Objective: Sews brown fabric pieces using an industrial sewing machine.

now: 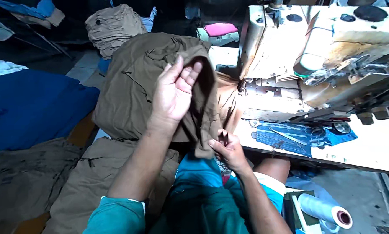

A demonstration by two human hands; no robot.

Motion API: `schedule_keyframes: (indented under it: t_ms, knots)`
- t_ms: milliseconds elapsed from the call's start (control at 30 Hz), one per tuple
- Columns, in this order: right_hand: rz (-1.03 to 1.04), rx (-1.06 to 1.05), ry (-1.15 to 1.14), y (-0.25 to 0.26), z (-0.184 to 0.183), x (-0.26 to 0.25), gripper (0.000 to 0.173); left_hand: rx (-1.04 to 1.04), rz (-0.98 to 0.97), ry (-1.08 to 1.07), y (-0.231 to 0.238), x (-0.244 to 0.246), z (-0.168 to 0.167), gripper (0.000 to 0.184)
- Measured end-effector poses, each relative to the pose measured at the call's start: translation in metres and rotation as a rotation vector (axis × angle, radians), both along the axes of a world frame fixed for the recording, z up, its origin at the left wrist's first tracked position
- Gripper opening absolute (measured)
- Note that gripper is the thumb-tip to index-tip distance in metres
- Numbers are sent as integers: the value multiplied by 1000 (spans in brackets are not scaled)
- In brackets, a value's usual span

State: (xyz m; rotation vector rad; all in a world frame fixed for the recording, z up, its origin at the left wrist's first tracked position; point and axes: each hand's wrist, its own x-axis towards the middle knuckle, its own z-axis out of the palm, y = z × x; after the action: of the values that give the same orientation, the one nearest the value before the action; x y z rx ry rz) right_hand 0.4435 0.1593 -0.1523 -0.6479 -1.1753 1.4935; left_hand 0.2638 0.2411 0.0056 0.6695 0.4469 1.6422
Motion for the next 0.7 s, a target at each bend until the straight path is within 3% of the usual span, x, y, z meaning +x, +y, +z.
schedule_keyframes:
  t_ms: [67, 167, 300, 367, 500, 700]
  knots:
    - [112, -95, 35, -5, -4, 29, 15, -63, 77, 213, 13, -21, -22, 27]
    - [74, -198, -2, -1, -18, 55, 13, -160, 154, 656, 24, -37, -71, 50]
    - [39, -237, 31, 3, -19, 65, 10, 84, 375, 1189, 4, -42, -97, 69]
    - [40, -263, 69, 3, -14, 65, 8, 318, 472, 1307, -21, -40, -98, 58]
    - [78, -277, 124, 6, -9, 64, 8, 851, 462, 1495, -33, -26, -112, 25]
    - [102, -326, 145, 3, 1, 60, 9, 1019, 472, 1558, -21, -13, -115, 21]
